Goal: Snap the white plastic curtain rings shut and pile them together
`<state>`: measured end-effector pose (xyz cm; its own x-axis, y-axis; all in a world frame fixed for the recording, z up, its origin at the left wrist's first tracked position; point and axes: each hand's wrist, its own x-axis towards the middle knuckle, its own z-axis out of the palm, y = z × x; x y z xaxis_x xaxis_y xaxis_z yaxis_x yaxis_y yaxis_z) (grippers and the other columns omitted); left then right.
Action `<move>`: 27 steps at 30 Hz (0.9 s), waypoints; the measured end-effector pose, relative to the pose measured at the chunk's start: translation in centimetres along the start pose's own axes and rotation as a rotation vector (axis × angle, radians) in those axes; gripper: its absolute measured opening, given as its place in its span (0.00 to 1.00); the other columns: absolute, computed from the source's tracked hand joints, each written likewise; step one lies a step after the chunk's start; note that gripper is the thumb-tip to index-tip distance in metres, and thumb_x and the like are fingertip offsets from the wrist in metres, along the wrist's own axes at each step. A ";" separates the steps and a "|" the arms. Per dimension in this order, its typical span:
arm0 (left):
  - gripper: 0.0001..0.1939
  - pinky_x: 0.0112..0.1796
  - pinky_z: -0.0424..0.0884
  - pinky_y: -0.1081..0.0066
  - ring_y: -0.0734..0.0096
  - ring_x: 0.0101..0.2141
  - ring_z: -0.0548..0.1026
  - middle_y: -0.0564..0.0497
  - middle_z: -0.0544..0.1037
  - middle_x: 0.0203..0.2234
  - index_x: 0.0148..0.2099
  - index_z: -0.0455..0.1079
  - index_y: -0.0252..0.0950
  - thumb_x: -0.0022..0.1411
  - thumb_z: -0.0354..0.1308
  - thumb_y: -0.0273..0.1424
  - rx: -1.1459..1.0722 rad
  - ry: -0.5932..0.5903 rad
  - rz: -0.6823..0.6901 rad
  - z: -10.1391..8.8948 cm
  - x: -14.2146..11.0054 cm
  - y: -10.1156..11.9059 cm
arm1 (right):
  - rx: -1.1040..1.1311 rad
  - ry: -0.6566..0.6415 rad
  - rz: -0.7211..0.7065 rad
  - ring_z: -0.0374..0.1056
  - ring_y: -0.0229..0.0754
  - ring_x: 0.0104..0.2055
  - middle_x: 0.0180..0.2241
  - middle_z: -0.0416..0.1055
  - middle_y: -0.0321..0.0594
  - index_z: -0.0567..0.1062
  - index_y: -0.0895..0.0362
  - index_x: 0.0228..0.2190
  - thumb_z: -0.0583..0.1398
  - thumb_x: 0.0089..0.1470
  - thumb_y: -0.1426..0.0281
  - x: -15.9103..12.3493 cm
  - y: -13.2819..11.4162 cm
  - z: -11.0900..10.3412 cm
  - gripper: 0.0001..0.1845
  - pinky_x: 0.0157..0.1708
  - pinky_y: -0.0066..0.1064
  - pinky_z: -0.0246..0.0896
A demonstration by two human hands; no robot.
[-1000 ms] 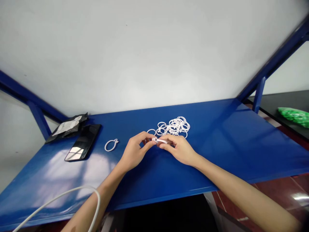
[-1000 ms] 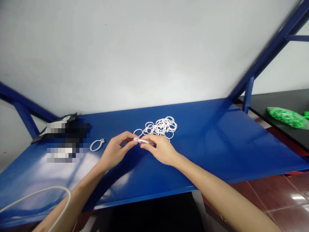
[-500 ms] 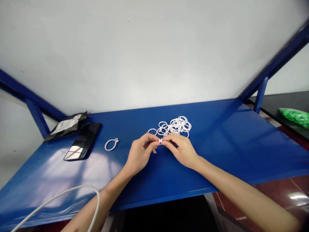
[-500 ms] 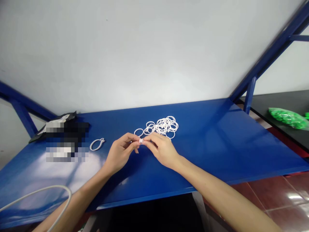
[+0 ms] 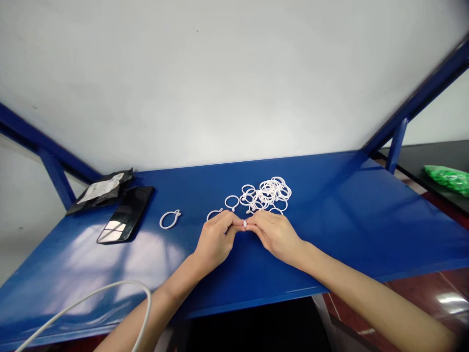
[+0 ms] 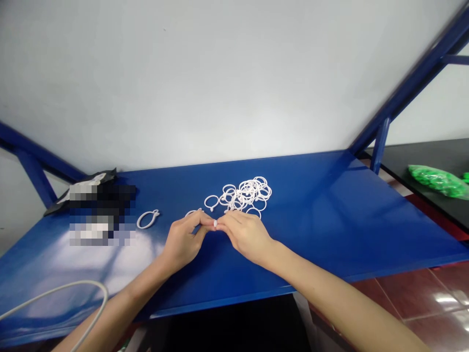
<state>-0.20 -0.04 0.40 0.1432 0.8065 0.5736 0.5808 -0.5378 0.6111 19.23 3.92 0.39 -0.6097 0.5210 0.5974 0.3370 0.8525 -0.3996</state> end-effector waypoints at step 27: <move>0.06 0.40 0.64 0.63 0.63 0.37 0.70 0.51 0.76 0.32 0.35 0.71 0.38 0.65 0.55 0.27 0.306 -0.565 -0.231 -4.8 1.9 -0.7 | -0.163 0.079 0.107 0.70 0.50 0.47 0.44 0.73 0.47 0.77 0.55 0.43 0.58 0.66 0.70 1.0 1.9 -1.4 0.08 0.44 0.45 0.73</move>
<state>-4.18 0.69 3.75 0.3369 0.9413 0.0233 0.8353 -0.3102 0.4539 20.27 6.15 1.22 -0.5083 0.6053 0.6126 0.5126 0.7843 -0.3496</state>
